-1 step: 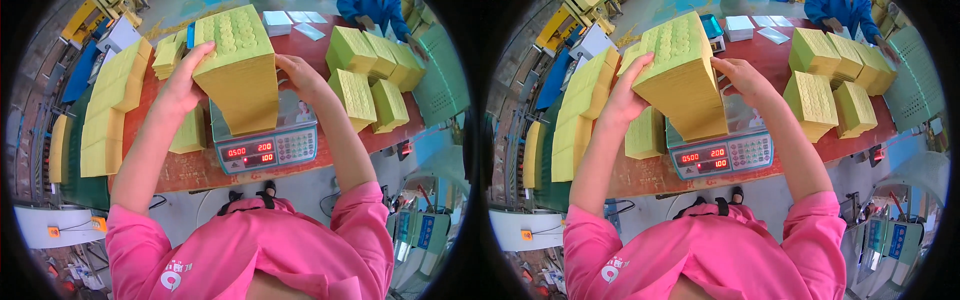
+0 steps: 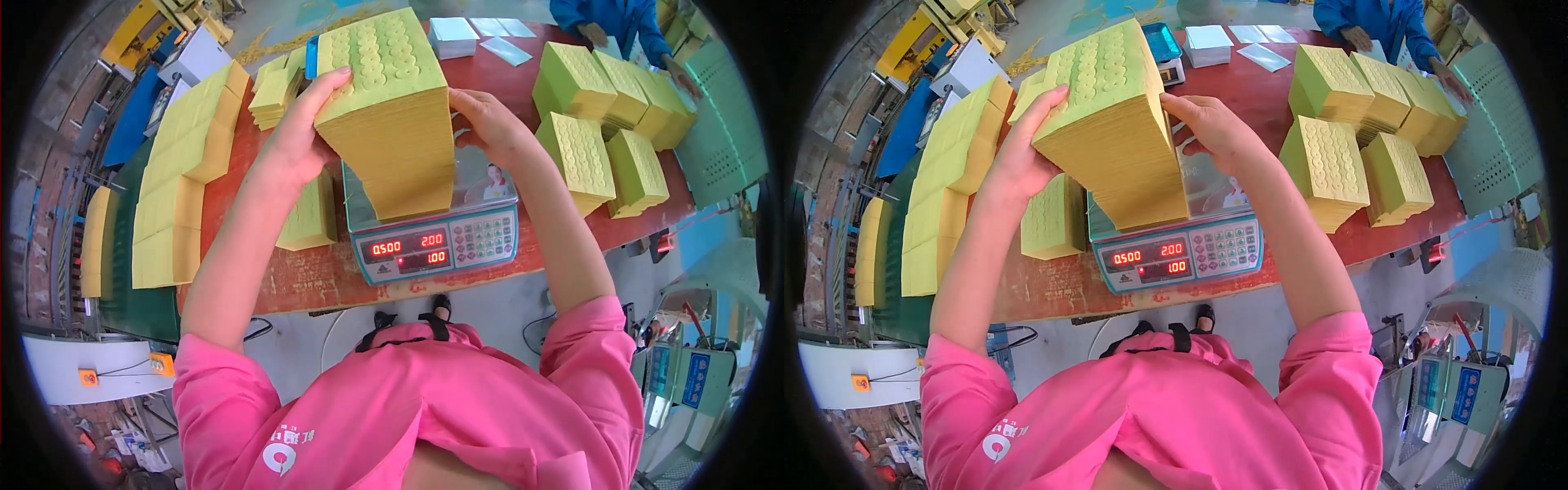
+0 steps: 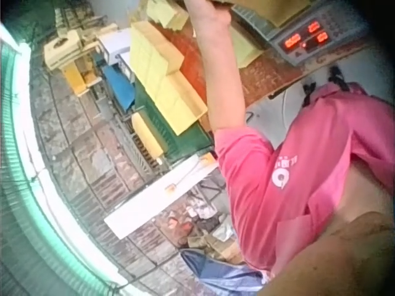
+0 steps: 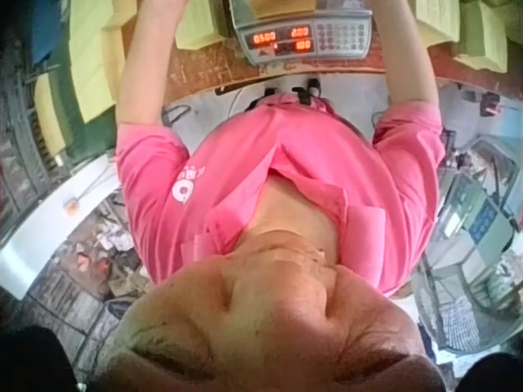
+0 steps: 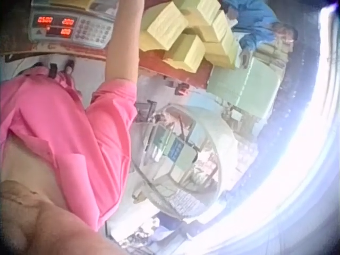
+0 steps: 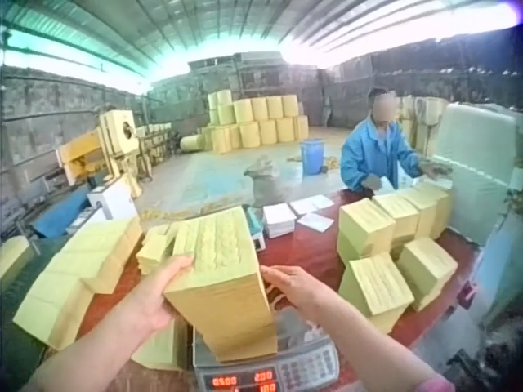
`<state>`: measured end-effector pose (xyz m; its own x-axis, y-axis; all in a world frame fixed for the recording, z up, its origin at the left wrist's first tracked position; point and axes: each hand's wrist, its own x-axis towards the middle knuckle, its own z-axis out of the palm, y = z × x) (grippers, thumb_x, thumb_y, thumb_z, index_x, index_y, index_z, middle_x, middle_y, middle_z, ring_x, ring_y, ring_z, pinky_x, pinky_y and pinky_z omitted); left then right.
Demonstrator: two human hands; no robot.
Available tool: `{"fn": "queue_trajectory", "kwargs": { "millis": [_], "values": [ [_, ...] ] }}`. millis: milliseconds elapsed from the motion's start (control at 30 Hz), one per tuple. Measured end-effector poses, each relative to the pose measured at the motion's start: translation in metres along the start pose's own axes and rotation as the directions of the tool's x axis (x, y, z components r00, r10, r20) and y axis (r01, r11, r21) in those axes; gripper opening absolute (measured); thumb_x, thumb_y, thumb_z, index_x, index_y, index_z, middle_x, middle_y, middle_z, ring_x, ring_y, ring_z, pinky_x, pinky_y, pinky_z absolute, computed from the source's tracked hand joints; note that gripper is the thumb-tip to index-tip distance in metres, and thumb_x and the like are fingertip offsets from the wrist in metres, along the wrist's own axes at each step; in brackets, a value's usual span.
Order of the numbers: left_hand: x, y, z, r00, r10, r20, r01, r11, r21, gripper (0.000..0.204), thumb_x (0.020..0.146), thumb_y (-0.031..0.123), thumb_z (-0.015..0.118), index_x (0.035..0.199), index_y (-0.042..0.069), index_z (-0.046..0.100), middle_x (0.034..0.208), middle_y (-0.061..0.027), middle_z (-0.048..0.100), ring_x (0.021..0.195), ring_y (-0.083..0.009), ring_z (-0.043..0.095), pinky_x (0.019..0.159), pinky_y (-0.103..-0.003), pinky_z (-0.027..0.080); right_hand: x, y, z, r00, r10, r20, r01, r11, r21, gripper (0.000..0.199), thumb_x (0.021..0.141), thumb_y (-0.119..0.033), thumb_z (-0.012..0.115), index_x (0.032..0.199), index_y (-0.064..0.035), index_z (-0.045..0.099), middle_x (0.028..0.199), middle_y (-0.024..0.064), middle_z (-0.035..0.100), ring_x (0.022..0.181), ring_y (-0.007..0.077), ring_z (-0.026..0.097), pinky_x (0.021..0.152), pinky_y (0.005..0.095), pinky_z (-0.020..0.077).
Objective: Weighing and stacking yellow textured paper sheets on a digital scale in a factory setting.
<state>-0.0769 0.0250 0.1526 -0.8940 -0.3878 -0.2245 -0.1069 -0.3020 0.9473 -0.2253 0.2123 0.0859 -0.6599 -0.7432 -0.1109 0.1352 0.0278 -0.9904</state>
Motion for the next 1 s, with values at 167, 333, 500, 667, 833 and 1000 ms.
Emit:
{"fn": "queue_trajectory", "kwargs": {
  "millis": [167, 333, 500, 667, 833, 1000],
  "values": [
    [0.002, -0.006, -0.002, 0.998, -0.012, -0.058, 0.014, 0.999, 0.037, 0.055, 0.084, 0.048, 0.069, 0.126, 0.015, 0.059, 0.118, -0.0025, 0.062, 0.11, -0.0151, 0.055, 0.087, -0.037, 0.044, 0.006, 0.01, -0.003, 1.0, -0.015, -0.007, 0.015, 0.998, -0.067, 0.048, 0.094, -0.049, 0.055, 0.109, -0.0055, 0.067, 0.101, 0.0021, 0.066, 0.079, 0.012, 0.057, 0.067, 0.0281, 0.0449],
    [-0.003, -0.009, -0.003, 0.996, -0.017, -0.085, 0.027, 0.993, 0.116, 0.056, 0.083, 0.049, 0.069, 0.126, 0.015, 0.059, 0.118, -0.0019, 0.061, 0.11, -0.0145, 0.055, 0.089, -0.036, 0.043, -0.003, 0.009, 0.002, 0.996, -0.077, -0.034, 0.07, 0.984, -0.164, 0.051, 0.095, -0.05, 0.052, 0.105, -0.0033, 0.068, 0.097, 0.002, 0.067, 0.078, 0.0125, 0.057, 0.067, 0.0283, 0.0452],
    [-0.006, -0.009, -0.004, 0.996, 0.012, -0.083, 0.005, 0.98, 0.2, 0.062, 0.083, 0.053, 0.068, 0.13, 0.014, 0.056, 0.122, -0.0023, 0.06, 0.113, -0.0145, 0.054, 0.092, -0.036, 0.042, -0.009, 0.011, 0.003, 0.992, -0.107, -0.063, 0.088, 0.964, -0.25, 0.052, 0.097, -0.049, 0.048, 0.105, -0.001, 0.066, 0.095, 0.0055, 0.067, 0.08, 0.0161, 0.058, 0.07, 0.0312, 0.0468],
    [0.001, -0.012, -0.011, 0.993, 0.112, -0.049, -0.101, 0.976, 0.192, 0.071, 0.085, 0.061, 0.062, 0.134, 0.011, 0.052, 0.124, -0.0076, 0.059, 0.11, -0.0167, 0.055, 0.084, -0.034, 0.043, -0.006, 0.028, -0.003, 0.972, -0.198, -0.128, 0.122, 0.886, -0.448, 0.055, 0.099, -0.047, 0.043, 0.108, 0.003, 0.064, 0.107, 0.0133, 0.066, 0.097, 0.0277, 0.06, 0.087, 0.0359, 0.0447],
    [0.048, -0.046, -0.041, 0.987, 0.121, -0.108, -0.116, 0.992, 0.054, 0.058, 0.098, 0.051, 0.05, 0.138, 0.01, 0.047, 0.132, -0.008, 0.056, 0.117, -0.0176, 0.052, 0.093, -0.037, 0.045, 0.015, 0.055, -0.008, 0.934, -0.292, -0.206, 0.26, 0.951, -0.169, 0.058, 0.1, -0.05, 0.042, 0.129, -0.0022, 0.058, 0.128, 0.0133, 0.058, 0.117, 0.0259, 0.053, 0.1, 0.033, 0.038],
    [0.094, -0.11, -0.029, 0.844, 0.53, 0.081, -0.524, 0.847, -0.088, 0.047, 0.102, 0.021, 0.048, 0.146, 0.007, 0.037, 0.141, -0.0082, 0.05, 0.124, -0.0184, 0.049, 0.101, -0.035, 0.045, 0.045, 0.06, 0.03, 0.957, -0.174, -0.231, 0.229, 0.945, 0.236, 0.062, 0.102, -0.053, 0.036, 0.142, -0.0065, 0.047, 0.136, 0.0085, 0.053, 0.125, 0.0198, 0.048, 0.104, 0.0327, 0.0357]
  ]
}}
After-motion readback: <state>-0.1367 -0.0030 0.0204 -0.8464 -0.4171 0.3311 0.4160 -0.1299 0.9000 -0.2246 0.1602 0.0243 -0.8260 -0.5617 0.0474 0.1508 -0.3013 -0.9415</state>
